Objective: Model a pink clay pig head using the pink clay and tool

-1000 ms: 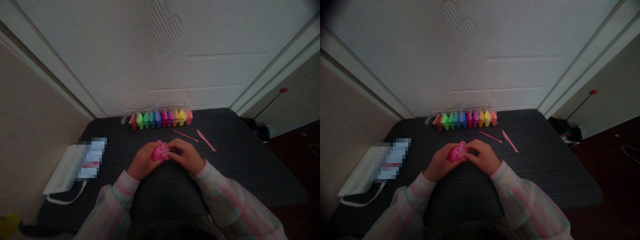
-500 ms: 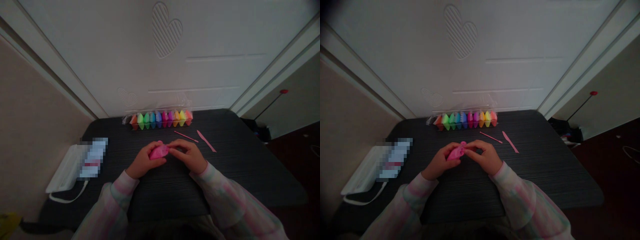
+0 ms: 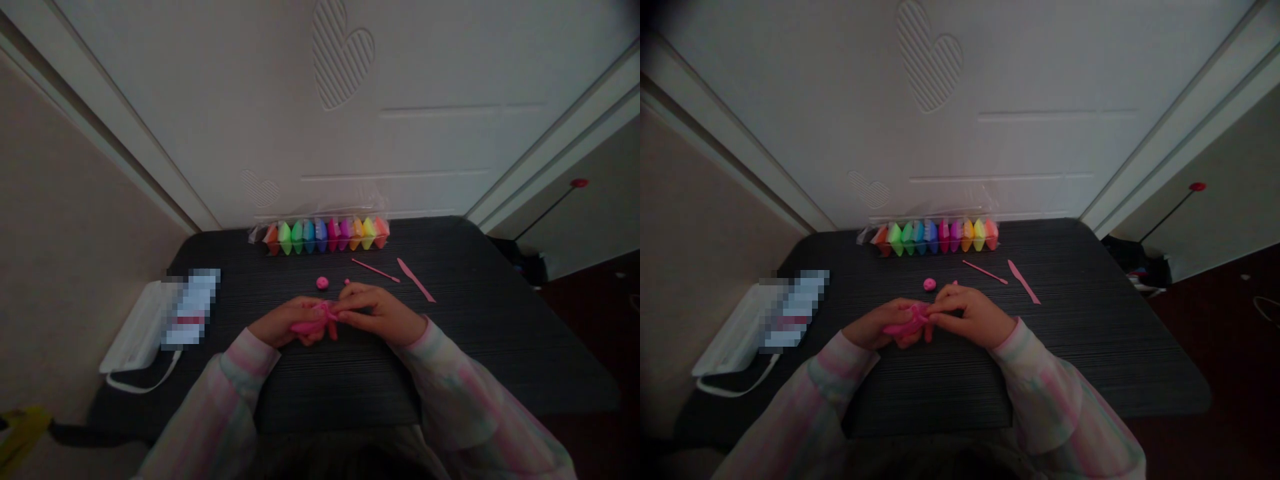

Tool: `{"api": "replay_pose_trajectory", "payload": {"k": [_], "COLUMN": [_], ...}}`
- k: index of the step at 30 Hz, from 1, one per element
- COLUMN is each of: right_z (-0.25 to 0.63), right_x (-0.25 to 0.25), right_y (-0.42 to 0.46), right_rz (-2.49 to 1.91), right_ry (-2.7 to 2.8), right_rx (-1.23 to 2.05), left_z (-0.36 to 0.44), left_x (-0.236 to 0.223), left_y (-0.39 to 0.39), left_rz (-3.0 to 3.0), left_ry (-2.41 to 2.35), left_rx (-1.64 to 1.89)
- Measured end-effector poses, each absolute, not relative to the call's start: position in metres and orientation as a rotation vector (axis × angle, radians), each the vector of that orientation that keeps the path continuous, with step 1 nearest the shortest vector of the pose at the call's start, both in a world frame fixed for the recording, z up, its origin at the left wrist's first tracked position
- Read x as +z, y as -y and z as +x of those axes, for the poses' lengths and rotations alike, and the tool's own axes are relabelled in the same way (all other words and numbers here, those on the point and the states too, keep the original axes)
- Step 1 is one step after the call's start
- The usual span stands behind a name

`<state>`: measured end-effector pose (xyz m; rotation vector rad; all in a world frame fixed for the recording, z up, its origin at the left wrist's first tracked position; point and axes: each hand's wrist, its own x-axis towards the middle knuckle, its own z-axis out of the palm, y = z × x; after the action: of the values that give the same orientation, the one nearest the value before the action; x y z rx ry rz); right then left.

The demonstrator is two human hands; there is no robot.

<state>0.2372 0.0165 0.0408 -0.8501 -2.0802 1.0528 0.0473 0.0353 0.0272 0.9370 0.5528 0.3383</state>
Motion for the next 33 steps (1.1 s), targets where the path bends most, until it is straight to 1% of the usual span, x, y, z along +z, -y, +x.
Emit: {"api": "replay_pose_trajectory", "payload": {"k": [12, 20, 28, 33], "right_z": [0.236, 0.221, 0.219, 0.223], "right_x": [0.042, 0.030, 0.029, 0.028], "right_y": [-0.017, -0.013, -0.014, -0.018], "right_rz": [-0.817, -0.977, -0.983, -0.818], "right_ry": [2.114, 1.782, 1.586, 1.515], "right_rx": [1.122, 1.112, 1.365, 1.583], "left_z": [0.046, 0.047, 0.046, 0.042], "left_x": [0.016, 0.016, 0.022, 0.019], "left_y": [-0.037, -0.037, -0.035, -0.036], "left_rz": [0.759, 0.797, 0.813, 0.747], "left_ry": [-0.399, -0.468, -0.456, -0.369], "left_rx": [0.218, 0.192, 0.158, 0.115]}}
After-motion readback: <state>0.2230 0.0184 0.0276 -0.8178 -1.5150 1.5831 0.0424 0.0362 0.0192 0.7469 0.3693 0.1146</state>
